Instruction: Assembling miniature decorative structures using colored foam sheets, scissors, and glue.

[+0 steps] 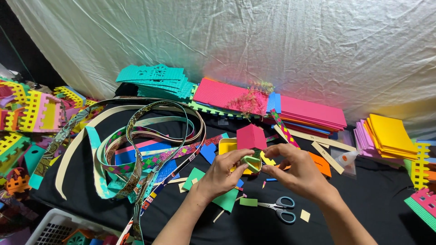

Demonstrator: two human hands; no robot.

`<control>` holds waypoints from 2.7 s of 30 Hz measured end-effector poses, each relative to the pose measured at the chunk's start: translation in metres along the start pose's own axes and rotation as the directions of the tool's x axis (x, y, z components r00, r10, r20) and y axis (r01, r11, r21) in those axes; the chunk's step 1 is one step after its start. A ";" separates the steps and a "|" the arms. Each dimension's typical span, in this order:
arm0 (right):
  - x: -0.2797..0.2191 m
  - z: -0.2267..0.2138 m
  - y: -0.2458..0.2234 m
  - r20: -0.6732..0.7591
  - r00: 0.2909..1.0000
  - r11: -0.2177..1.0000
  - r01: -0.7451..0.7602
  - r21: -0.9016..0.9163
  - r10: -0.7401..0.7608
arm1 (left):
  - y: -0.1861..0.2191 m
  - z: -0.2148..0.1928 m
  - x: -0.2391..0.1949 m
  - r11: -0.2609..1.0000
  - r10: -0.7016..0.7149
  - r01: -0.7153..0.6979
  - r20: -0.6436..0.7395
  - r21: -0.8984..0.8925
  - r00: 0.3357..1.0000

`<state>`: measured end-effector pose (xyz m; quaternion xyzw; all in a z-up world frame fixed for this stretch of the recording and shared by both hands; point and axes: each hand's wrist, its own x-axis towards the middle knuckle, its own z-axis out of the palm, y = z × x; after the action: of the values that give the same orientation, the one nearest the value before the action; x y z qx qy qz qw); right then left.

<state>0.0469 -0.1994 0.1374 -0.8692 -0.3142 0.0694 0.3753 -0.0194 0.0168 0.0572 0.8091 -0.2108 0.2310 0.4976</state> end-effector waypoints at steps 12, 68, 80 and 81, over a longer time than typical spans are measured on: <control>0.012 0.052 0.023 -0.114 0.983 0.972 0.164 0.170 -0.145 | 0.027 -0.033 0.028 0.902 0.019 -0.151 0.313 0.405 0.950; 0.033 0.078 0.087 0.001 0.966 0.966 0.257 0.031 -0.257 | -0.061 0.017 -0.006 0.990 -0.023 0.002 0.158 0.138 0.987; 0.032 0.079 0.075 -0.055 0.996 0.997 0.072 0.028 -0.070 | -0.060 0.021 -0.004 0.980 -0.195 0.186 0.153 0.071 0.969; 0.033 0.079 0.074 -0.069 0.995 0.996 0.075 0.050 -0.072 | -0.058 0.021 -0.004 0.981 -0.188 0.179 0.141 0.071 0.972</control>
<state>0.0810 -0.1702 0.0332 -0.8488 -0.3312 0.0344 0.4107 0.0144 0.0225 0.0053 0.8539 -0.1646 0.1298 0.4764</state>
